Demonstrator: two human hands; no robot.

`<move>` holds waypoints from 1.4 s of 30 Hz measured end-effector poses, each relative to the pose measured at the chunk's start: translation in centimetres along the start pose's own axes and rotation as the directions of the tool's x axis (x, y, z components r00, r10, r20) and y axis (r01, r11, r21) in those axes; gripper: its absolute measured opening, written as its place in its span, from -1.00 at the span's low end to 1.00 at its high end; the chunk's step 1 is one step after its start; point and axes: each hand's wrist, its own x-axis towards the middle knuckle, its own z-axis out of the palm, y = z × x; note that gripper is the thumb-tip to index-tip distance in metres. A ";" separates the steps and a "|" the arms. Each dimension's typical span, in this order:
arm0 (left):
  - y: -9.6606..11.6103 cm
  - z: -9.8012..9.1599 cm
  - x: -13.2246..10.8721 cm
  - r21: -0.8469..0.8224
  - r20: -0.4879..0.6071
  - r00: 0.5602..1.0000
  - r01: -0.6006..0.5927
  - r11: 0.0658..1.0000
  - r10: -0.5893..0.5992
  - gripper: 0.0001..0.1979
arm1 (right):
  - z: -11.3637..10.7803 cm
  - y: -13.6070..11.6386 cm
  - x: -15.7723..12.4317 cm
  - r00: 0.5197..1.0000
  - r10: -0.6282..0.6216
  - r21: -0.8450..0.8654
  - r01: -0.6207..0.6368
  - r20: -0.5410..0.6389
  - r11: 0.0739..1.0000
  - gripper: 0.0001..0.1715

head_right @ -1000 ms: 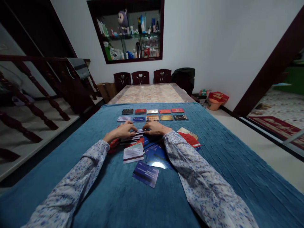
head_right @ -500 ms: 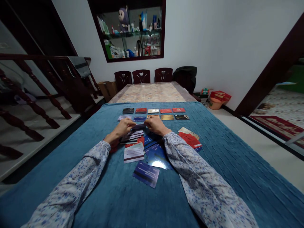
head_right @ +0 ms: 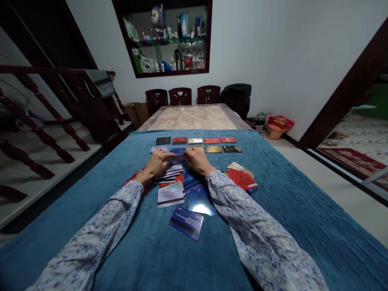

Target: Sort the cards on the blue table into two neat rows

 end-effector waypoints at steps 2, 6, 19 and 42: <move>0.1 0.3 -0.1 -0.023 -0.047 0.999 0.008 1.000 -0.010 -0.52 | -0.1 -0.1 -0.1 1.000 0.016 -0.005 -0.016 -0.009 1.000 -0.63; 0.3 0.8 -0.2 -0.008 -0.079 0.996 0.036 0.999 -0.037 -0.62 | -0.2 -0.3 -0.2 0.999 0.050 -0.017 -0.050 -0.004 0.999 -0.65; 2.4 0.4 -1.0 0.164 0.101 0.987 0.110 0.980 -0.127 -0.46 | 0.4 -0.6 -0.1 0.995 0.043 -0.102 -0.033 0.094 0.994 -0.54; 1.8 0.5 -0.6 0.138 0.090 0.987 0.118 0.983 -0.131 -0.43 | -0.3 0.0 -0.1 0.999 -0.021 -0.070 0.023 0.035 0.997 -0.51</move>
